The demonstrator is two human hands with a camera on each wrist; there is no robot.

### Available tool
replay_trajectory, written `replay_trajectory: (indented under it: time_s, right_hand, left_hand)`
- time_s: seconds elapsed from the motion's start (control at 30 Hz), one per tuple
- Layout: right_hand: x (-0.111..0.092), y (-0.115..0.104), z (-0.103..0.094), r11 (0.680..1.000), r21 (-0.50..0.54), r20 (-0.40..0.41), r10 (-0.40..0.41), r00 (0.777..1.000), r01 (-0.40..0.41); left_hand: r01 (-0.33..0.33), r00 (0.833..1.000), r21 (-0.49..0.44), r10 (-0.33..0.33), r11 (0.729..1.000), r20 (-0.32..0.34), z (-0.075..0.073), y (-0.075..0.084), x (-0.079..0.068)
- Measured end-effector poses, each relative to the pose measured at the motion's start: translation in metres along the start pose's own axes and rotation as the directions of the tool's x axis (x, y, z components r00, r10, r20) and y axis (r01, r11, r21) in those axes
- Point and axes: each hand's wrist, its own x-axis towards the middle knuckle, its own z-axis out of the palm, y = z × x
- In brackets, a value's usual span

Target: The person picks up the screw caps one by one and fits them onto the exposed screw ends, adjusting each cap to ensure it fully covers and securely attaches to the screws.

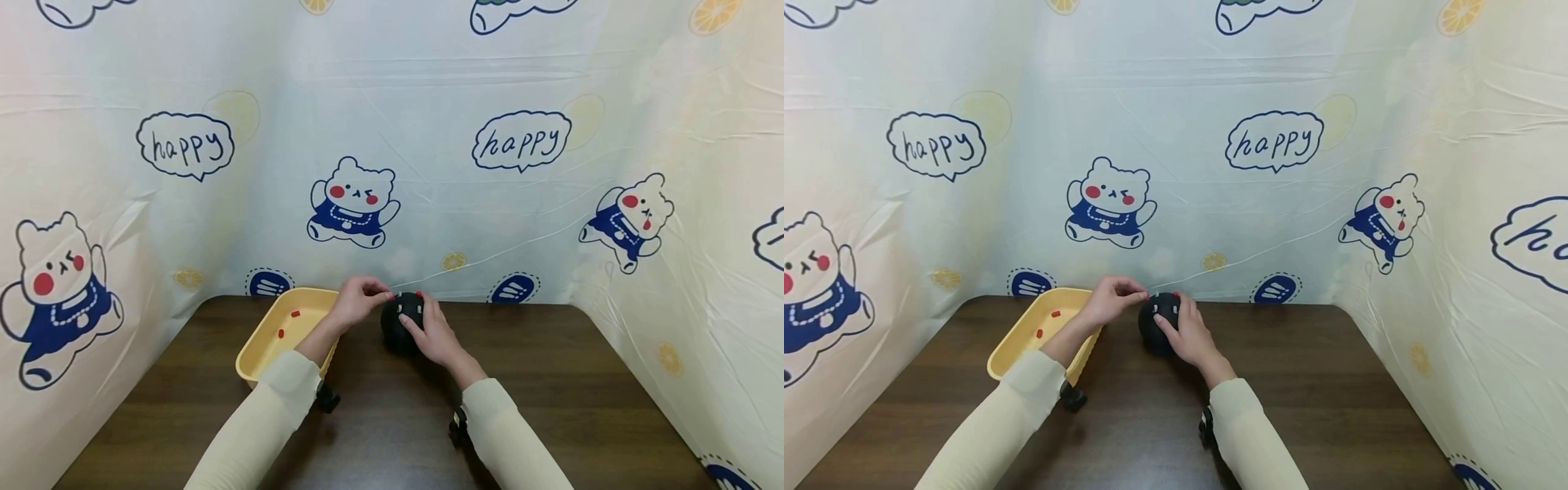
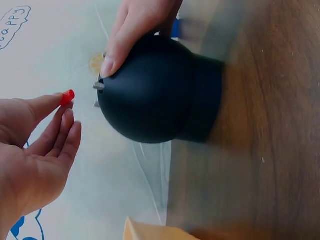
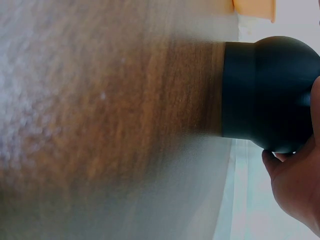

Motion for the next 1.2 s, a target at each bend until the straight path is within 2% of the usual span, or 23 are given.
replay_trajectory:
  time_s: [0.17,0.47,0.83,1.1,1.2]
  right_hand:
    - [0.002,0.0,-0.001,1.0,-0.007,0.002,0.002,1.0,-0.002]
    - [0.001,-0.003,-0.003,1.0,-0.015,-0.004,-0.003,1.0,0.003]
    - [0.002,-0.001,-0.002,0.999,-0.036,-0.013,-0.028,1.0,0.028]
    - [0.002,0.0,-0.003,0.999,-0.048,0.009,-0.019,1.0,0.02]
    - [0.001,0.001,-0.003,0.999,-0.04,0.011,-0.023,1.0,0.023]
  left_hand:
    - [0.0,1.0,-0.013,0.0,1.0,-0.009,0.006,0.004,0.001]
    - [-0.068,0.997,-0.001,0.068,0.998,-0.039,0.017,0.008,0.004]
    - [-0.015,0.999,-0.002,0.015,1.0,-0.041,0.024,0.012,0.002]
    - [-0.034,0.998,0.0,0.034,0.999,-0.055,0.028,0.015,0.002]
    - [-0.06,0.996,0.009,0.061,0.998,-0.069,0.032,0.017,0.002]
